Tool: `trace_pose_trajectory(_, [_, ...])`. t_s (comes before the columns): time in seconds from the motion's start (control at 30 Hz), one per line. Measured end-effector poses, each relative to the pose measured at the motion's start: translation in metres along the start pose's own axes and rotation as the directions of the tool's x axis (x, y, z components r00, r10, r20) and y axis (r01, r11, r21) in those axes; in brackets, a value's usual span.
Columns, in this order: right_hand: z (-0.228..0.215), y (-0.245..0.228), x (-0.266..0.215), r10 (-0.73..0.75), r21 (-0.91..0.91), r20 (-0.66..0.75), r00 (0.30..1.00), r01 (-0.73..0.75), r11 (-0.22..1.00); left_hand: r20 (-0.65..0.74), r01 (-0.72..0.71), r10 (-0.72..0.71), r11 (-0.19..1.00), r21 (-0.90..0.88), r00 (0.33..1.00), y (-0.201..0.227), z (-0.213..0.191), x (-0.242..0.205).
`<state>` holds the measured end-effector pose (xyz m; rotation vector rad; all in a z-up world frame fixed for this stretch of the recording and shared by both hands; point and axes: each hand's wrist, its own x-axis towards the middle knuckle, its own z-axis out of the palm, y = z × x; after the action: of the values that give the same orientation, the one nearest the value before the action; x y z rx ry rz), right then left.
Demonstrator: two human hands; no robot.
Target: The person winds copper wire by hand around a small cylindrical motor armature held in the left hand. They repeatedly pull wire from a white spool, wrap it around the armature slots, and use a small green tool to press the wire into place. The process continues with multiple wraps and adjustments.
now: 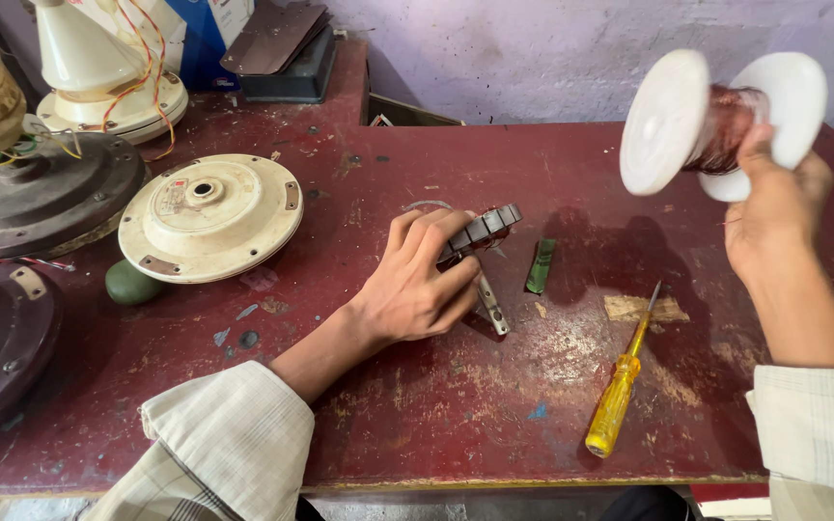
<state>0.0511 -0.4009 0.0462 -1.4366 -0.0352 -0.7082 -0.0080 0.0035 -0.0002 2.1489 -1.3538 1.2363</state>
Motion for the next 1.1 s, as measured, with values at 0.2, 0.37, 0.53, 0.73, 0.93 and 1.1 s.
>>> trace_pose_trajectory(0.2, [-0.025, -0.002, 0.022, 0.117, 0.347, -0.085, 0.989, -0.081, 0.934, -0.066, -0.144, 0.151, 0.985, 0.091, 0.986, -0.005, -0.002, -0.005])
trace_pose_trajectory(0.37, [-0.053, 0.014, 0.039, 0.110, 0.258, -0.145, 0.983, -0.070, 0.964, -0.051, -0.176, 0.182, 0.979, 0.106, 0.982, -0.010, -0.002, -0.008])
trace_pose_trajectory(0.53, [-0.061, 0.014, 0.038, -0.005, -0.066, -0.128, 0.992, -0.004, 0.998, -0.048, -0.186, 0.189, 0.981, 0.059, 0.981, -0.015, 0.002, -0.009])
trace_pose_trajectory(0.73, [-0.045, 0.007, 0.021, -0.222, -0.670, 0.129, 0.966, 0.250, 0.699, -0.078, -0.180, 0.183, 0.983, 0.042, 0.980, -0.015, 0.007, -0.014])
trace_pose_trajectory(0.93, [-0.041, -0.001, 0.003, -0.226, -0.839, 0.408, 0.885, 0.461, 0.290, -0.077, -0.186, 0.190, 0.981, 0.059, 0.979, -0.016, 0.009, -0.012])
trace_pose_trajectory(1.1, [-0.033, 0.003, 0.008, -0.224, -0.820, 0.517, 0.826, 0.553, 0.145, -0.046, -0.159, 0.162, 0.985, 0.067, 0.986, -0.013, 0.002, -0.010])
